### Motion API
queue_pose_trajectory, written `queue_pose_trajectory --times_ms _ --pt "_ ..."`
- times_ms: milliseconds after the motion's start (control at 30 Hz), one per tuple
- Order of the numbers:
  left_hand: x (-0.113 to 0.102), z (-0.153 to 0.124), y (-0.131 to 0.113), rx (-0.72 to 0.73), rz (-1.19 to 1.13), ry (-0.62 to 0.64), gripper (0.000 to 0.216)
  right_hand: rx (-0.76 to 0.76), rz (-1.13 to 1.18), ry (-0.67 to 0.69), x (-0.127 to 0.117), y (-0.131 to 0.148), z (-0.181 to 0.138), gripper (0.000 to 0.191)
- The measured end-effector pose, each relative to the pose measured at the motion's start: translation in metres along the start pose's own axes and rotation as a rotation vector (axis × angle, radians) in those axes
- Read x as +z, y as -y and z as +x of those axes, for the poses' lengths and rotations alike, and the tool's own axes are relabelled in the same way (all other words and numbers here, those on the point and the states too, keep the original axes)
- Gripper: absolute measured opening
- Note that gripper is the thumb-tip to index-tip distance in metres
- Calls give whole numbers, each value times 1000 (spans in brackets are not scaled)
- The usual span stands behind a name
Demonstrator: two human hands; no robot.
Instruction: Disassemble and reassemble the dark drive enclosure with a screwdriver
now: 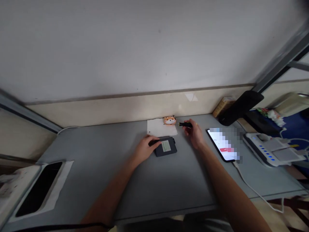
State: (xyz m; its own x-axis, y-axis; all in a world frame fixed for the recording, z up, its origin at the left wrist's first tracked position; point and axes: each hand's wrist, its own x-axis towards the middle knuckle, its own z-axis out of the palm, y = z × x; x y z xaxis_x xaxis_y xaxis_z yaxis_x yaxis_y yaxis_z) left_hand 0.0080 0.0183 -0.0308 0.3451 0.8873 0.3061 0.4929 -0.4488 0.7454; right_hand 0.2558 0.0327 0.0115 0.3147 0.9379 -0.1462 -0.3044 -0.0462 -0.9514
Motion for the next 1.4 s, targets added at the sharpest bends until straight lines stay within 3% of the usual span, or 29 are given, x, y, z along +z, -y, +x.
queue_pose_trajectory --times_ms 100,200,233,400,567,667,800,1000,1233,1400 --pt "-10 -2 -5 17 -1 84 22 0 1 5 -1 5 -1 35" --pt "-24 -4 -18 38 26 193 66 -15 -4 12 -2 9 -2 34" --pt "-28 -5 -23 51 46 228 70 -19 -7 10 -2 10 -2 34" --pt "-33 -7 -35 43 110 256 64 -42 -8 3 -2 13 -1 32" --pt "-33 -6 -30 -97 14 248 69 -44 6 25 -2 14 -3 31" --pt "-34 -3 -27 -154 -35 274 50 -46 -2 89 1 14 -8 34" --pt "-28 1 -24 -177 -67 218 38 -46 -45 198 6 14 -15 35" --pt "-19 2 -15 -177 -81 154 46 -48 -85 257 9 8 -19 35" --pt "-20 2 -11 -21 -129 -60 38 -28 -109 245 11 0 -17 34" --pt "-23 0 -14 208 -35 -177 22 -12 -127 254 12 0 -18 32"
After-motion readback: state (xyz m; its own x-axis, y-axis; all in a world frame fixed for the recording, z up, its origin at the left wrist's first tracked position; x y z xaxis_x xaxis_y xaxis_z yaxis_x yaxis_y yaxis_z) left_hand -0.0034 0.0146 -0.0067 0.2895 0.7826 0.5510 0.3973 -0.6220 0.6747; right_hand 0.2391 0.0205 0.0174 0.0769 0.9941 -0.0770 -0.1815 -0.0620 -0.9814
